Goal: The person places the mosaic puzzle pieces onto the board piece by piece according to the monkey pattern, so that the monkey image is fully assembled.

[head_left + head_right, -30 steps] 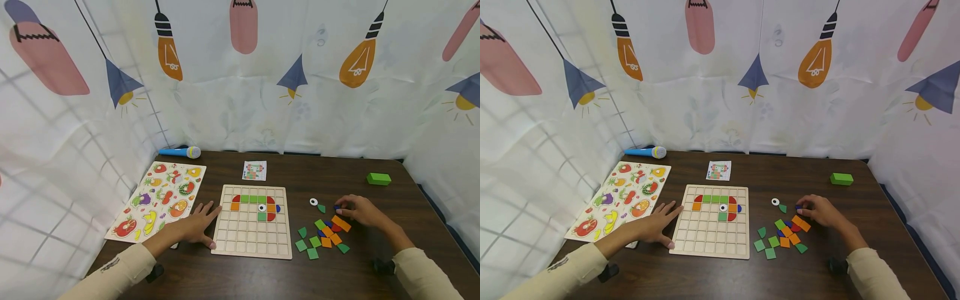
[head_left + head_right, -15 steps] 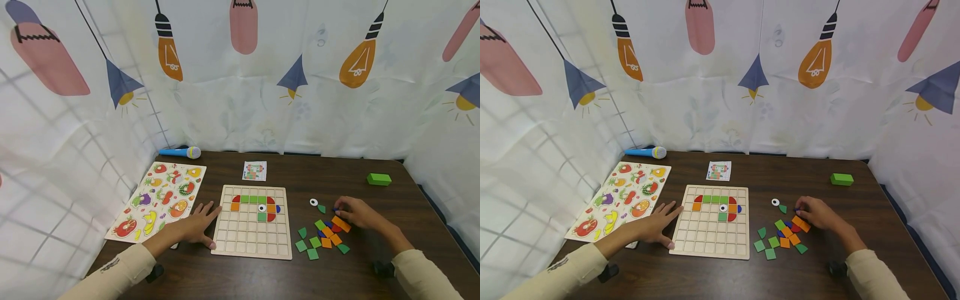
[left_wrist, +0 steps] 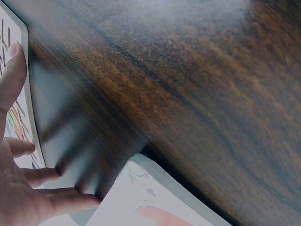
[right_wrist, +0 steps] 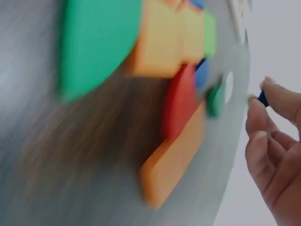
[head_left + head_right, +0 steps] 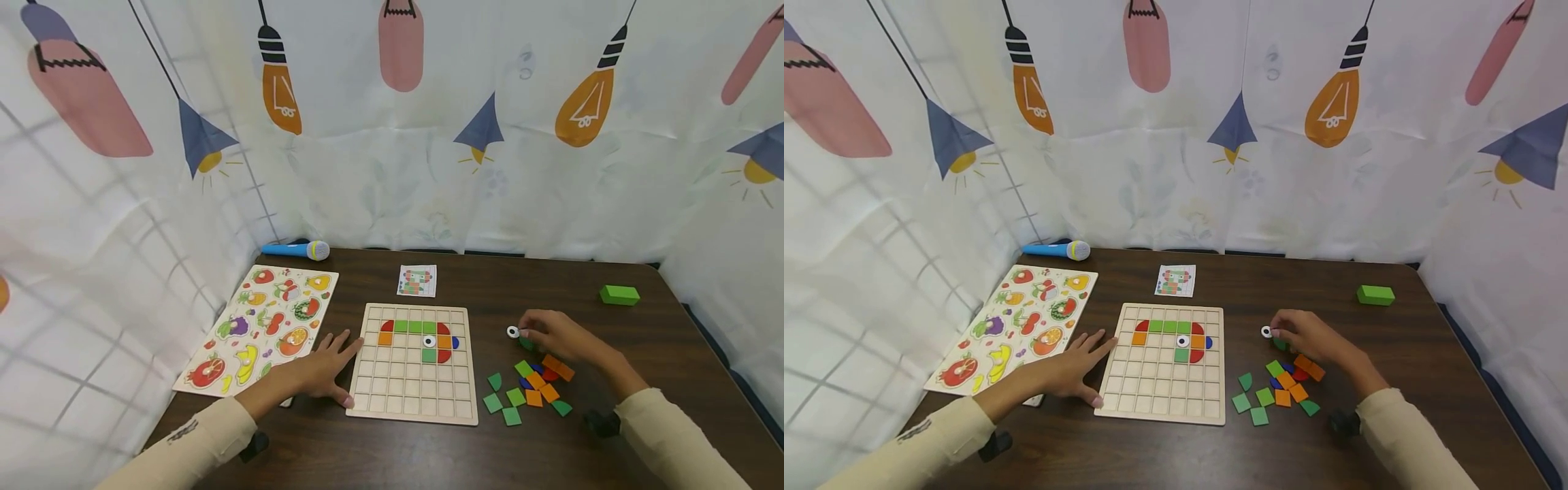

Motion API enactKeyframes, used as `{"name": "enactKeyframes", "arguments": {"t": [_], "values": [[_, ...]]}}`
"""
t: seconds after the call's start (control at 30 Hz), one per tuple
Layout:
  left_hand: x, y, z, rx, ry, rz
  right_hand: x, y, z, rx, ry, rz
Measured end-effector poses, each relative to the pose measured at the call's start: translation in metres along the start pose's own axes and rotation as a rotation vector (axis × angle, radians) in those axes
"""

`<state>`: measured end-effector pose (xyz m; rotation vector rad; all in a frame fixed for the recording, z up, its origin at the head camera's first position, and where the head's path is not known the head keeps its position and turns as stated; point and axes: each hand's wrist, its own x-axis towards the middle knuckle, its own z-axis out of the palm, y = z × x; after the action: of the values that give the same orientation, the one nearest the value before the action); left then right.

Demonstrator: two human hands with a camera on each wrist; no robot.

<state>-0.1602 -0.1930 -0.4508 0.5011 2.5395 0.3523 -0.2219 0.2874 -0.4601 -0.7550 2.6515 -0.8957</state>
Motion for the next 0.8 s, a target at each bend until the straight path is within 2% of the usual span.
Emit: {"name": "enactKeyframes", "arguments": {"t": [0.1, 0.3, 0.4, 0.6, 0.8], "values": [[0.000, 0.001, 0.000, -0.001, 0.000, -0.008, 0.015, -0.016, 0.004, 0.063, -0.027, -0.019], [0.001, 0.001, 0.001, 0.005, 0.007, -0.020, 0.054, -0.053, 0.023, 0.048, -0.106, -0.056], [0.002, 0.000, 0.002, 0.008, 0.010, -0.024, 0.075, -0.073, 0.037, 0.049, -0.141, -0.100], [0.003, 0.000, 0.002, 0.011, 0.011, -0.032, 0.115, -0.106, 0.064, 0.066, -0.137, -0.233], [0.002, 0.002, 0.001, 0.019, 0.005, -0.038, 0.146, -0.127, 0.093, 0.050, -0.164, -0.251]]}}
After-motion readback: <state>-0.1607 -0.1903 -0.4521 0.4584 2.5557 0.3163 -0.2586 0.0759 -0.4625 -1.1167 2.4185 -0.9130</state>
